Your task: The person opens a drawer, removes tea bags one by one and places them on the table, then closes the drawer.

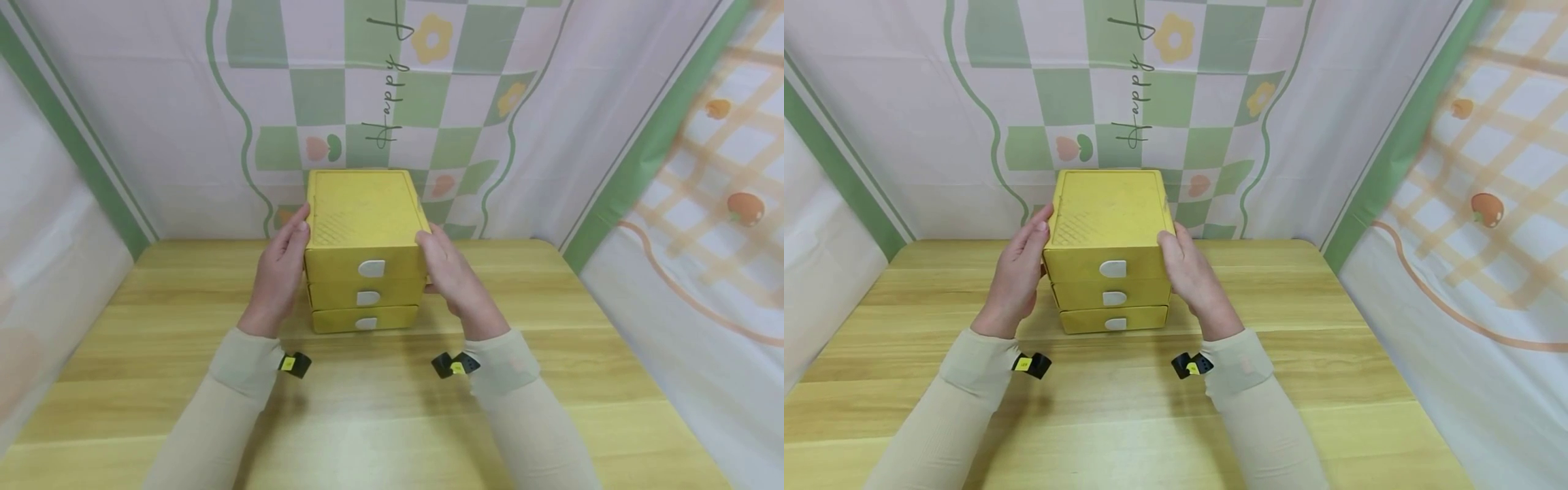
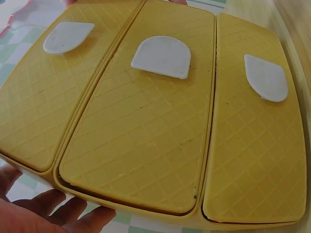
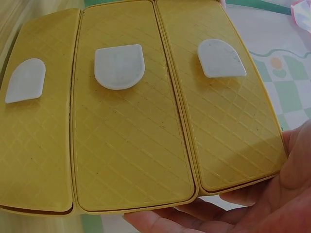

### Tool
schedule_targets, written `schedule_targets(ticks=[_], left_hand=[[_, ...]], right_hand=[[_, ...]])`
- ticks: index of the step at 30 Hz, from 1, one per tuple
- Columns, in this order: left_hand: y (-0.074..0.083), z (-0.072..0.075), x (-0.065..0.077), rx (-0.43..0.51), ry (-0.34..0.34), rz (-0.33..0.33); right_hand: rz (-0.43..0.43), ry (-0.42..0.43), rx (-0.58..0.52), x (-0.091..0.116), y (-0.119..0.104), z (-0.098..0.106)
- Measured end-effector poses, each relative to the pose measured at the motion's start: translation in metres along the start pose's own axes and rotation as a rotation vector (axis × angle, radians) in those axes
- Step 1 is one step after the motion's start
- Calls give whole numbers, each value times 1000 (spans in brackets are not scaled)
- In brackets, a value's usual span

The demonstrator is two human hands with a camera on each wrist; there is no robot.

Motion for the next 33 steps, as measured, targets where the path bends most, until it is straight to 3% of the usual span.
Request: schedule_targets(ticks=[3,10,33], left_hand=[[3,1,1,-2,-5,14],[32,1,11,-1,-17,41],[37,1,11,-56,-17,-6]], right_hand=[[-1,2,2,-1,0,-1],[3,3,6,-3,1,-4],[19,-9,-1,-6,3,-2]])
Point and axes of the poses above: each hand's wrist, its own x-axis away from the middle knuckle, its own z-axis out of the back of the hand, y = z × x, the point moved 9 cm from there along -x, towards the middle knuckle, and after that the axes turned 4 degrees about -z, right-handed, at the moved point
